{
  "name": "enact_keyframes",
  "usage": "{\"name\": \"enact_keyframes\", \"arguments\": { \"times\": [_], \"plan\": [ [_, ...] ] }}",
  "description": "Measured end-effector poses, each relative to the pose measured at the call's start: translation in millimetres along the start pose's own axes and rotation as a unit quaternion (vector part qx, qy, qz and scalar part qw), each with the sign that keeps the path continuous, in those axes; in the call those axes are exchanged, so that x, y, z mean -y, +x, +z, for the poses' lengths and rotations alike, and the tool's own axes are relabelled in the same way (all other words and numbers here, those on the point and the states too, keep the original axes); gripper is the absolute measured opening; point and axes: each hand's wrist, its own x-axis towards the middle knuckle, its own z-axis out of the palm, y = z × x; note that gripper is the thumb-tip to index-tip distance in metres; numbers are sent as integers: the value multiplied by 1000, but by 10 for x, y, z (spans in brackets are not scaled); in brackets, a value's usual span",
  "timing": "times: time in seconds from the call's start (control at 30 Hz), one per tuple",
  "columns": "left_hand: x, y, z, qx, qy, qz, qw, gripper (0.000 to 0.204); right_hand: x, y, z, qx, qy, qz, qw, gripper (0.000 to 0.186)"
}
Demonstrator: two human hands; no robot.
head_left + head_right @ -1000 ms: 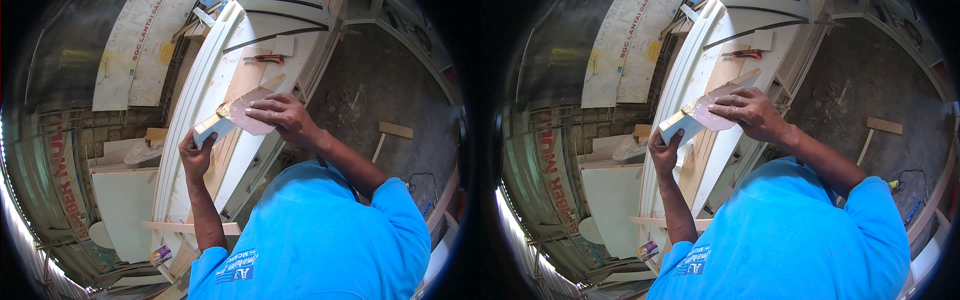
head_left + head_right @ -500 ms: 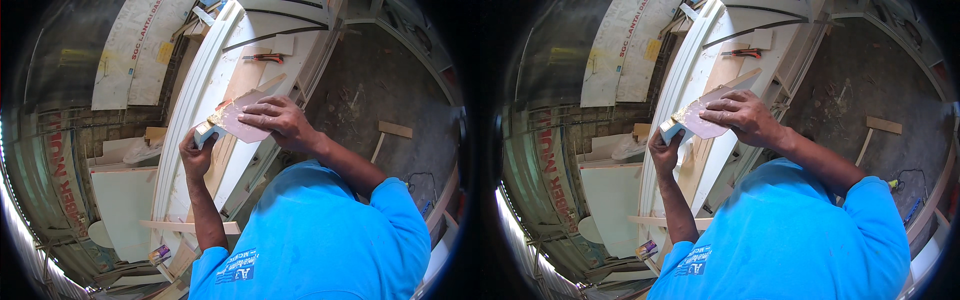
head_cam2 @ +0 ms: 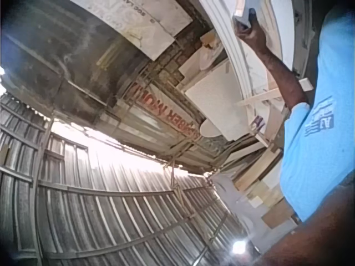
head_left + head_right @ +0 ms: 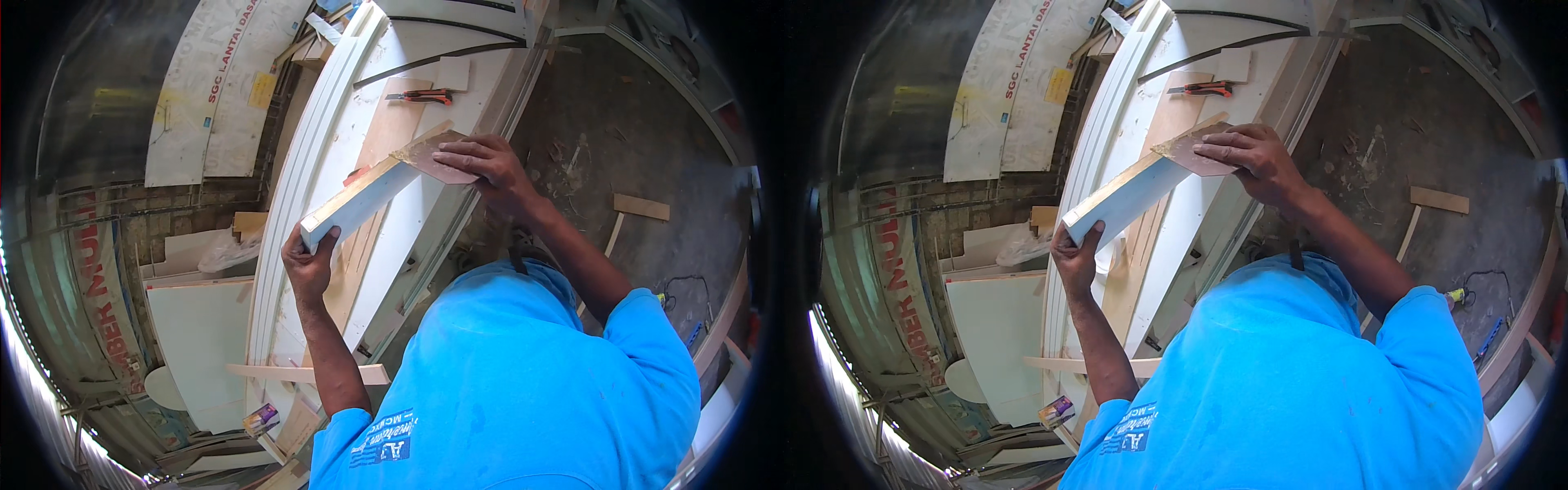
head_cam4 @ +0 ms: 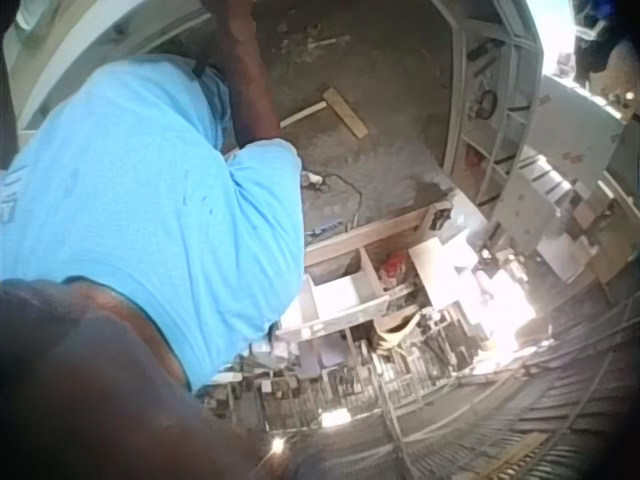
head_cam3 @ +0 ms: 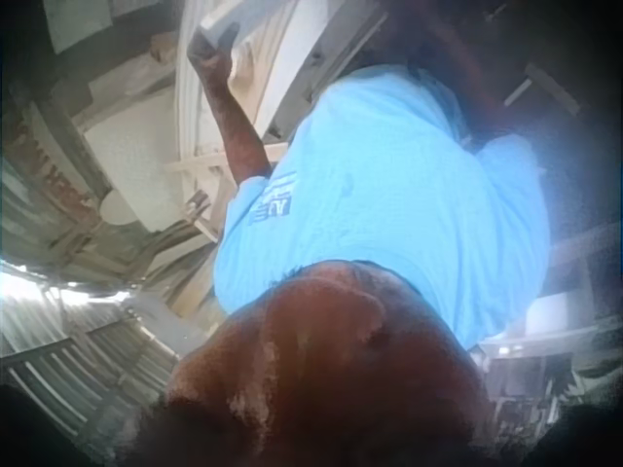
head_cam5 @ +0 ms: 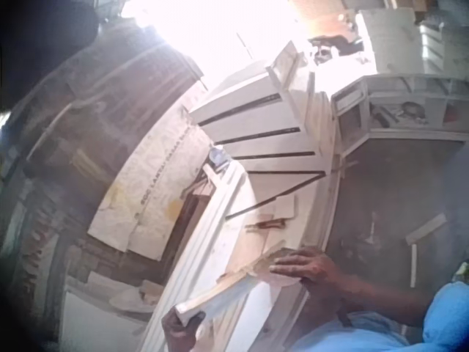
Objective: The person applies a substance from a metal can to a wood panel, rubs it with a sanding block, and then uses an angle grinder with a sanding disc and a power planer on various wood components.
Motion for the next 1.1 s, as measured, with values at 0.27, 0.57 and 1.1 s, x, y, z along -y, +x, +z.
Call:
{"name": "enact_keyframes", "arguments": {
  "times": [0.27,0.57,1.1],
  "plan": [
    [10,-37,-14,0,7,0,1000,33,-148,-42,297,32,-17,-23,999,54],
    [-5,-48,-28,-14,9,-15,1000,31,-235,-120,105,25,-20,1,999,50],
    [66,-7,-91,-3,0,-14,1000,29,-496,-47,-127,141,26,-28,989,55]
  ]
}}
